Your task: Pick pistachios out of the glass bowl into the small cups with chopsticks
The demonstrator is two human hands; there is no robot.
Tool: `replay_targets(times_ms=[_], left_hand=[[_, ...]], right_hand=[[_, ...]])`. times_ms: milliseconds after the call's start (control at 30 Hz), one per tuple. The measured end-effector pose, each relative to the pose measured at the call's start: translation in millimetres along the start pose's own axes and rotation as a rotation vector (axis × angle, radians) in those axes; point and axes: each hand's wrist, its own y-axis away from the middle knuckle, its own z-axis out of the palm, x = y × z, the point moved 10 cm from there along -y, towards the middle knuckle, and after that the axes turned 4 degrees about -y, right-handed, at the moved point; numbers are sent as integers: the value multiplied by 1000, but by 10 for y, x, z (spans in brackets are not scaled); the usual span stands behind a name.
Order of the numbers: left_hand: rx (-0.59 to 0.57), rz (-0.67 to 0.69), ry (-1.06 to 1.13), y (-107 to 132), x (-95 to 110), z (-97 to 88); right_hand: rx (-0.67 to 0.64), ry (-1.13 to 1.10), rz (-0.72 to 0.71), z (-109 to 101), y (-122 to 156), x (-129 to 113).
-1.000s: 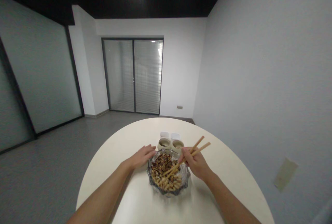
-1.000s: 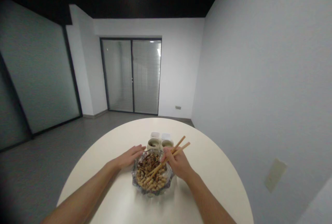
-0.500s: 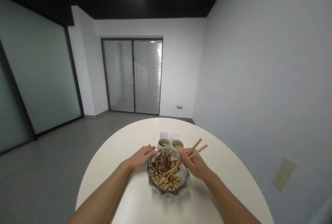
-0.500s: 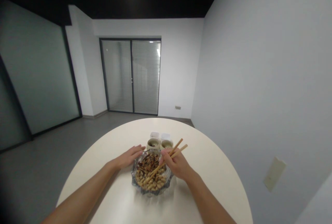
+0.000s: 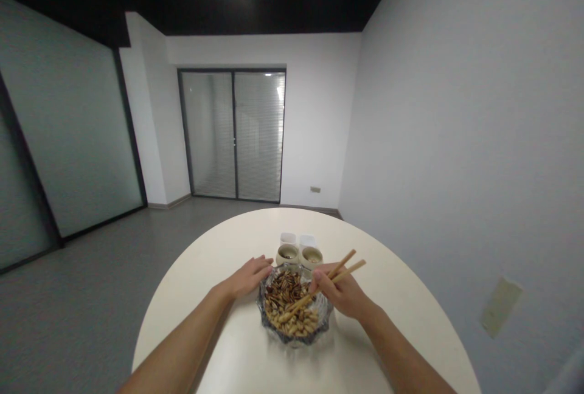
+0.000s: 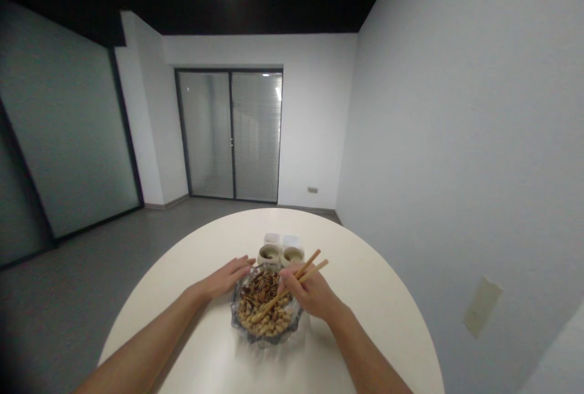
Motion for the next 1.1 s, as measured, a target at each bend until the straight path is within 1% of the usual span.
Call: replay_targets(times_ms=[167,333,433,600,667,933,1100], left_hand=[[2,-8,11,6,-4,-2],[-14,7,-3,16,23,8],[-8,4,-1,16,15,3],[-3,5,1,0,-14,8],[-8,4,0,-4,-20,14],[1,-11,6,0,-23,5],[-4,5,7,0,-1,8]], right_hand=[[64,-86,77,-67,17,142],[124,-124,159,-140,44,282],[127,-131,150,-133,38,271],[92,-180,67,-96,-6,140],[81,-185,59,-89,-18,115],[53,-188,104,-42,13,188],[52,-175,134,-32,33,256]])
